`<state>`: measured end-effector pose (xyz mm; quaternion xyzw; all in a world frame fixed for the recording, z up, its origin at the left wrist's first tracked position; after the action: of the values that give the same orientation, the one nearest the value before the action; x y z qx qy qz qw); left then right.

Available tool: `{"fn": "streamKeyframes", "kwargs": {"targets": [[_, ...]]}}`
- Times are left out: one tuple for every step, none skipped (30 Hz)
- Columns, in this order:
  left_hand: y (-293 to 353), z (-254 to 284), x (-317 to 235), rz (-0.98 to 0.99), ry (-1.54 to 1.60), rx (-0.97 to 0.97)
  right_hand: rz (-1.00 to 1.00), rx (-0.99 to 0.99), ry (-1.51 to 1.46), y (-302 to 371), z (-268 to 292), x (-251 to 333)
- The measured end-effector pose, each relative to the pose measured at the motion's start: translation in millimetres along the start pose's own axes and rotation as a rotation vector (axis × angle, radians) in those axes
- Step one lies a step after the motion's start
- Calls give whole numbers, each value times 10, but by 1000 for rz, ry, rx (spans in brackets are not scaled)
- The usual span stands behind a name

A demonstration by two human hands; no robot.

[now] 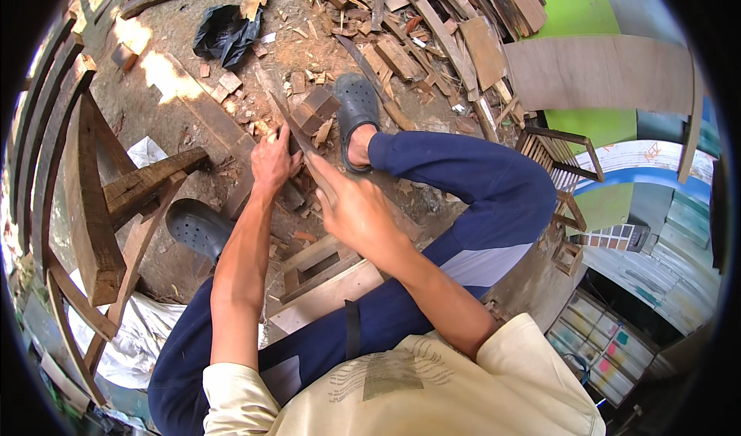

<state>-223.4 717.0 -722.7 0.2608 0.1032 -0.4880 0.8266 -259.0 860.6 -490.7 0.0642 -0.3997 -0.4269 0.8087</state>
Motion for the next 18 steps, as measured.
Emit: {"fn": "streamKeyframes", "kwargs": {"targets": [[-25,4,-9,9,26,7,5,-9,-3,-40,17,-39],[-26,13,35,21,44,17,10,-14,-14,-75,0,-57],[-3,-16,46,-1,19,-18,15,-20,-25,-92,-2,-51],[50,-37,59,-7,-5,-34,10,-8,-40,113,57,-9],[53,-51,65,-10,-25,-59,13,3,-48,356,162,31],[81,-78,40,-16,-45,-72,59,-43,-77,567,231,32],[88,-43,15,-11,-25,-71,98,-89,-107,781,279,42],[75,-20,3,1,-16,-57,140,-144,-134,871,310,57],[65,-3,-4,13,-7,-44,131,-125,-120,834,285,55],[55,3,-7,26,2,-30,123,-107,-106,743,237,54],[38,18,26,26,-8,-22,100,-69,-84,570,181,51],[25,9,64,20,-15,-6,71,-34,-59,400,127,45],[-7,-6,51,-3,-26,17,6,2,-32,89,75,22],[-11,-12,68,-6,-24,2,-41,50,0,-77,36,15],[-11,-25,75,-11,-22,-13,-20,47,6,-38,37,23],[-7,-39,82,-16,-19,-27,0,44,13,49,43,29],[13,-33,89,-19,-22,-22,16,39,18,150,44,43],[-19,9,91,-17,-23,-33,67,3,1,308,124,104]]}}
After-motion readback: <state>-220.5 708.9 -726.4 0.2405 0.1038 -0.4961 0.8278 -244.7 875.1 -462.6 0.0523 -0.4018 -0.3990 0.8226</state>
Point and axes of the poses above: each hand's wrist, its own y-axis away from the middle knuckle, its own z-axis out of the back of the hand, x = y × z, the point moved 3 cm from there along -y, towards the middle knuckle, and after that the axes turned 7 degrees about z, right-handed, at the moved point
